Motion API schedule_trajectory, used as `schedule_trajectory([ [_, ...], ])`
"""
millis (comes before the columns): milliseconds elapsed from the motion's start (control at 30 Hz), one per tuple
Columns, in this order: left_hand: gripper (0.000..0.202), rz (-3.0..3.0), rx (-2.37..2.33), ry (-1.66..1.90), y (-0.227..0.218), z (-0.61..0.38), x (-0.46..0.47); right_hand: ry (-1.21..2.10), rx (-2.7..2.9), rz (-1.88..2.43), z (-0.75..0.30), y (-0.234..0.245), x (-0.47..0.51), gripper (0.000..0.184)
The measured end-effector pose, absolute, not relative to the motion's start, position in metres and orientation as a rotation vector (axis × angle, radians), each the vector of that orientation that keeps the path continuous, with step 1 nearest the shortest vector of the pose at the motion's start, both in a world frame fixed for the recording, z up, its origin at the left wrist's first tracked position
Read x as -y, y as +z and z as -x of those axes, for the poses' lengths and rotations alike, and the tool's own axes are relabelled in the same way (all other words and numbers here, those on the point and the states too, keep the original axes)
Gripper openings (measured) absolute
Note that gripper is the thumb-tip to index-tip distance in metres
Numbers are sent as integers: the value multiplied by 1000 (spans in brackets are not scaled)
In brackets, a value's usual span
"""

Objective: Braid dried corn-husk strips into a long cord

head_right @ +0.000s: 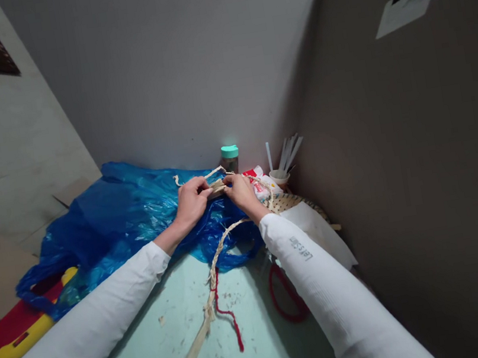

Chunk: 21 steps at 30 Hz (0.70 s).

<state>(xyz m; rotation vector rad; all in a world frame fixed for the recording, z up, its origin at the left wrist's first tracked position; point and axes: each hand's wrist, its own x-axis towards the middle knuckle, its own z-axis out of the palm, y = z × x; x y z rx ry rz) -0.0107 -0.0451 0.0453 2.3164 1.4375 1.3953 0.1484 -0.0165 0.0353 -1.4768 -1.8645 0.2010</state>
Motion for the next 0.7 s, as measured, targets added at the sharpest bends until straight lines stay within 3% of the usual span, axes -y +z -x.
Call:
schedule_trajectory([
  [333, 11, -2305, -1431, 1480, 37, 14, 41, -21, 2018, 1444, -138, 52, 34, 39],
  [467, 10, -2401, -1406, 1442, 37, 10, 43, -40, 2112, 1429, -139, 61, 41, 27],
  [600, 28, -2549, -1583, 1269, 28, 16, 44, -87, 2054, 1519, -142, 59, 42, 25],
  [700, 29, -2587, -1677, 1167, 17, 20, 42, -95, 1992, 1587, -144, 55, 42, 25],
])
